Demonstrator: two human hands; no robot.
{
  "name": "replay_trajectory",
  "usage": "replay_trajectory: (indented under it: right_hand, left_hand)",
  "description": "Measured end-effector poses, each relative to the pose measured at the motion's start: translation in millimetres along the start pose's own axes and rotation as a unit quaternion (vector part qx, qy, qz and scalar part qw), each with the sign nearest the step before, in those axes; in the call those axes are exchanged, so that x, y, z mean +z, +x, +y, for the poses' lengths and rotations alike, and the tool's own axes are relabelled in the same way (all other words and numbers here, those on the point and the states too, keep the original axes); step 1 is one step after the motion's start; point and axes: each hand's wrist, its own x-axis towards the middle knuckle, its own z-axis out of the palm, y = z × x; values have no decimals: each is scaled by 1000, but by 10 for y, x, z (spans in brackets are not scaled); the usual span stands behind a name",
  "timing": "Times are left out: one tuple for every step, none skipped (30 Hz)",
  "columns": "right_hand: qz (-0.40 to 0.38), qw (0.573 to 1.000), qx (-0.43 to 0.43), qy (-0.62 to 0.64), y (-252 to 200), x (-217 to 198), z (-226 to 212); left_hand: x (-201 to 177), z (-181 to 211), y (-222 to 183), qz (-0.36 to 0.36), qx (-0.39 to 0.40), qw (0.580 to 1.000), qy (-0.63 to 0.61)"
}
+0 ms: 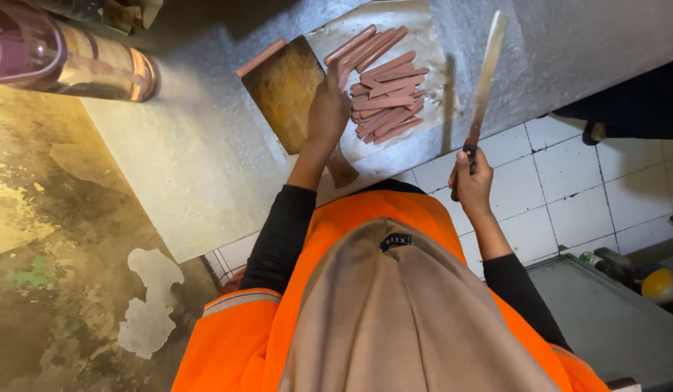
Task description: Slicing sausages into thin strips on a cutting board.
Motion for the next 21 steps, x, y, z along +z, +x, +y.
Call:
replay_trajectory:
  right_hand:
    - [-3,1000,1,0,73,-1,33]
    - [4,1000,-5,10,141,3,61]
    - [12,1000,-14,20,253,20,68]
    - [9,1000,-18,21,361,59,137]
    - [26,999,-36,21,469,107,206]
    - [43,997,-54,22,581,155,274]
    - [44,997,-54,23,675,210,263]
    - [40,998,-57,10,775,263,252]
    - [37,997,-61,-2,888,317,240]
    - [40,997,-62,-1,973,369,200]
    - [49,998,-45,-3,1046,441,161]
    - [58,998,-29,-5,1122,520,118]
    - [57,998,-27,-3,1185,578,53]
    - [58,998,-31,-7,1250,643,-14]
    - [58,998,-34,-12,1302,706,-75]
    - [56,998,-31,-11,1354,741,-62]
    - [55,998,-29,-4,1406,762,-51]
    - [54,998,-27,3,1456,786,-39]
    - [53,998,-25,2,1476,802,12]
    - [57,998,-20,-2,1492,817,64]
    - [62,998,-15,-6,1507,832,119]
  left_hand:
    - [87,71,35,0,-3,1000,1]
    - [165,141,67,-19,53,998,-22]
    - [225,209,148,-35,110,992,-44]
    - [397,176,194,-31,109,993,-42]
    - [562,140,248,-49,160,986,18]
    - [729,102,307,-67,208,973,77]
    - [796,44,328,-68,209,972,77]
    - [865,-15,355,-61,220,970,79]
    - [937,-70,403,-54,232,968,81]
    - [810,20,470,-54,235,967,82]
    - [668,92,516,-78,200,975,56]
    - [522,160,568,-102,164,981,31]
    - [463,199,688,-103,164,981,33]
    - [401,233,812,-83,181,979,31]
    - [343,264,918,-62,197,978,29]
    - [532,121,1009,-65,195,978,31]
    - [731,-14,1100,-58,224,967,109]
    - [928,-153,1186,-52,251,948,186]
    - [995,-125,1204,-54,249,949,186]
    - [1062,-97,1219,-74,246,948,189]
    - [1132,-68,1236,-95,244,946,191]
